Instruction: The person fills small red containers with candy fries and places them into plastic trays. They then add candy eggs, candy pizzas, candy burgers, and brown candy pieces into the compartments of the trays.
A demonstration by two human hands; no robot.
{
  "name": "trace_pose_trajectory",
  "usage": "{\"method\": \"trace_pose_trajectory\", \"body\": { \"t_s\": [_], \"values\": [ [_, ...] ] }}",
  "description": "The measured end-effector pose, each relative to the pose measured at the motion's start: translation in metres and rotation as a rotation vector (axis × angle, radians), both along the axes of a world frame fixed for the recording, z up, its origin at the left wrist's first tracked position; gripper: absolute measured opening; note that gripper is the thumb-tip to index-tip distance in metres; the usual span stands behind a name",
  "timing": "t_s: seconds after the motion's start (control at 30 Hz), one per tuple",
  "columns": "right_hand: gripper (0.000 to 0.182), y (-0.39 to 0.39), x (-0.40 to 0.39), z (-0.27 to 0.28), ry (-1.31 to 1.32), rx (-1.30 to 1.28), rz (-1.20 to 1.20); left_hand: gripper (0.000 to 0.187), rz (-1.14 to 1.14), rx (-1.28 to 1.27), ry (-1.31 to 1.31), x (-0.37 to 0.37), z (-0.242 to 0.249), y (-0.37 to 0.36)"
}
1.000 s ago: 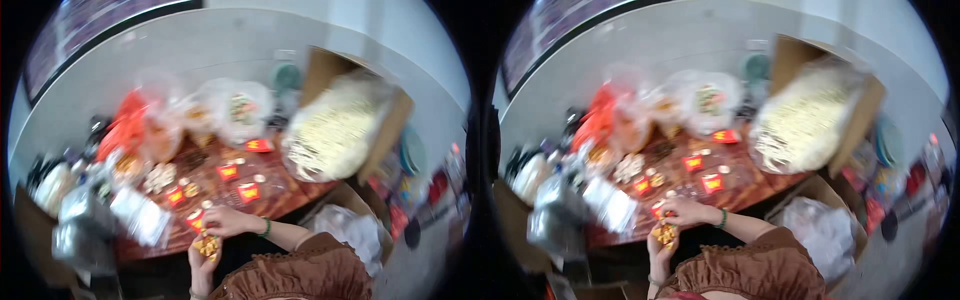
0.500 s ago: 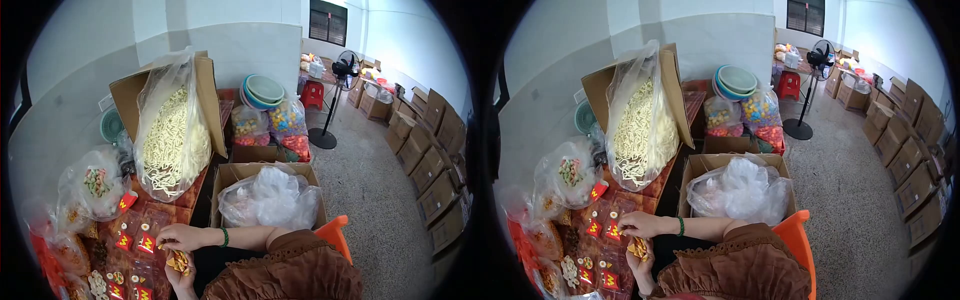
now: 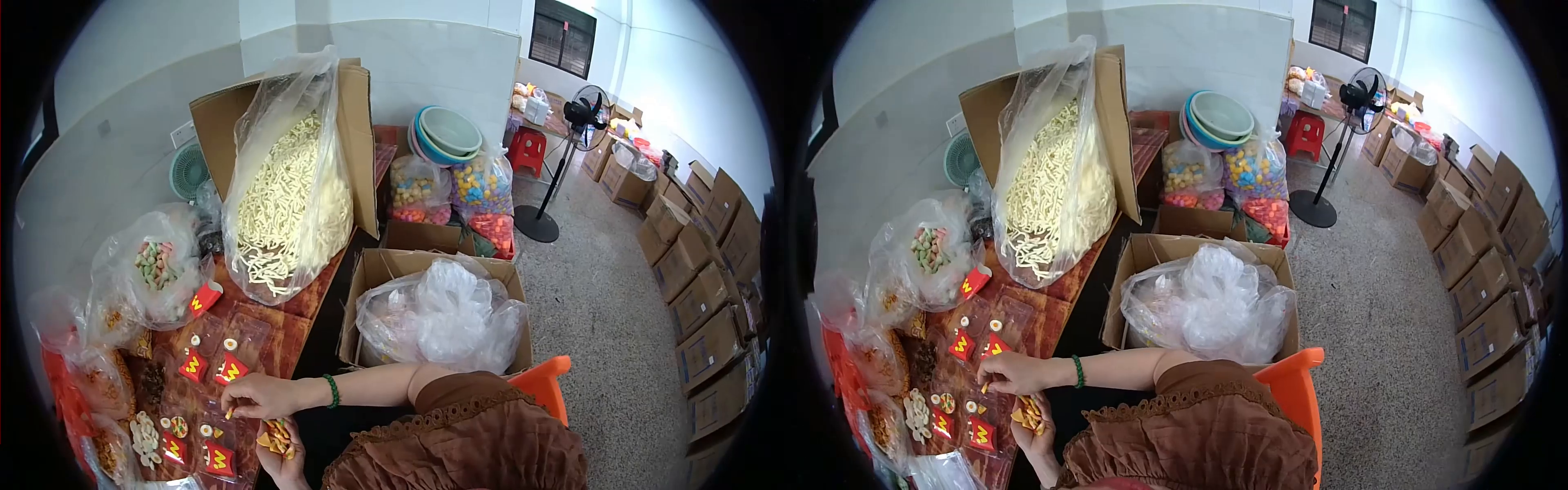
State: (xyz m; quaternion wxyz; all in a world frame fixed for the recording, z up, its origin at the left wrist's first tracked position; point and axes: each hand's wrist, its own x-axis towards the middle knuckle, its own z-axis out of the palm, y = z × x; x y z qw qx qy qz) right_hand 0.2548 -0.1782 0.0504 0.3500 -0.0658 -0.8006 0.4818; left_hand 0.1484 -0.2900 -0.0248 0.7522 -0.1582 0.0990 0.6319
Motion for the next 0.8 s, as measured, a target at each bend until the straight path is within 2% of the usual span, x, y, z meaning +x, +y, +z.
{"method": "trace_pose_trajectory", "body": {
  "t_s": [0.17, 0.23, 0.3, 0.33, 0.37, 0.4, 0.43, 0.47, 0.5, 0.53, 0.63, 0.67, 0.8],
  "values": [
    [0.012, 0.008, -0.025, -0.006, 0.058, 0.121, 0.127, 0.034, 0.049, 0.035, -0.033, -0.013, -0.010, -0.002],
    [0.017, 0.015, -0.041, -0.018, 0.006, 0.092, 0.122, 0.030, 0.099, 0.070, -0.040, -0.020, -0.009, -0.011],
    [0.020, 0.007, -0.050, -0.003, -0.240, -0.241, 0.127, 0.027, 0.229, -0.025, -0.136, -0.027, -0.011, -0.019],
    [0.022, 0.014, -0.066, -0.026, -0.131, -0.017, 0.100, 0.028, 0.255, 0.014, -0.113, -0.031, -0.005, -0.026],
    [0.021, 0.014, -0.075, -0.024, -0.243, -0.120, 0.114, 0.029, 0.299, 0.031, -0.108, -0.036, -0.006, -0.035],
    [0.017, 0.016, -0.087, -0.027, -0.246, -0.068, 0.143, 0.029, 0.350, 0.041, -0.125, -0.040, -0.006, -0.044],
    [0.014, 0.015, -0.098, -0.029, -0.278, -0.220, 0.193, 0.028, 0.378, 0.064, -0.130, -0.047, -0.007, -0.050],
    [0.014, 0.019, -0.110, -0.034, -0.224, -0.034, 0.218, 0.029, 0.425, 0.074, -0.114, -0.052, -0.008, -0.057],
    [0.015, 0.021, -0.121, -0.038, -0.249, 0.024, 0.245, 0.029, 0.454, 0.092, -0.097, -0.057, -0.008, -0.062],
    [0.016, 0.020, -0.131, -0.038, -0.289, 0.025, 0.277, 0.030, 0.473, 0.151, -0.089, -0.061, -0.011, -0.068],
    [0.018, 0.012, -0.158, -0.040, -0.371, 0.049, 0.268, 0.031, 0.550, 0.074, -0.075, -0.072, -0.011, -0.079],
    [0.019, 0.010, -0.162, -0.033, -0.480, 0.094, 0.226, 0.030, 0.566, 0.052, -0.076, -0.075, -0.013, -0.081],
    [0.018, 0.021, -0.163, -0.053, -0.515, 0.116, 0.211, 0.030, 0.593, 0.030, -0.090, -0.085, -0.014, -0.085]
  ]
}}
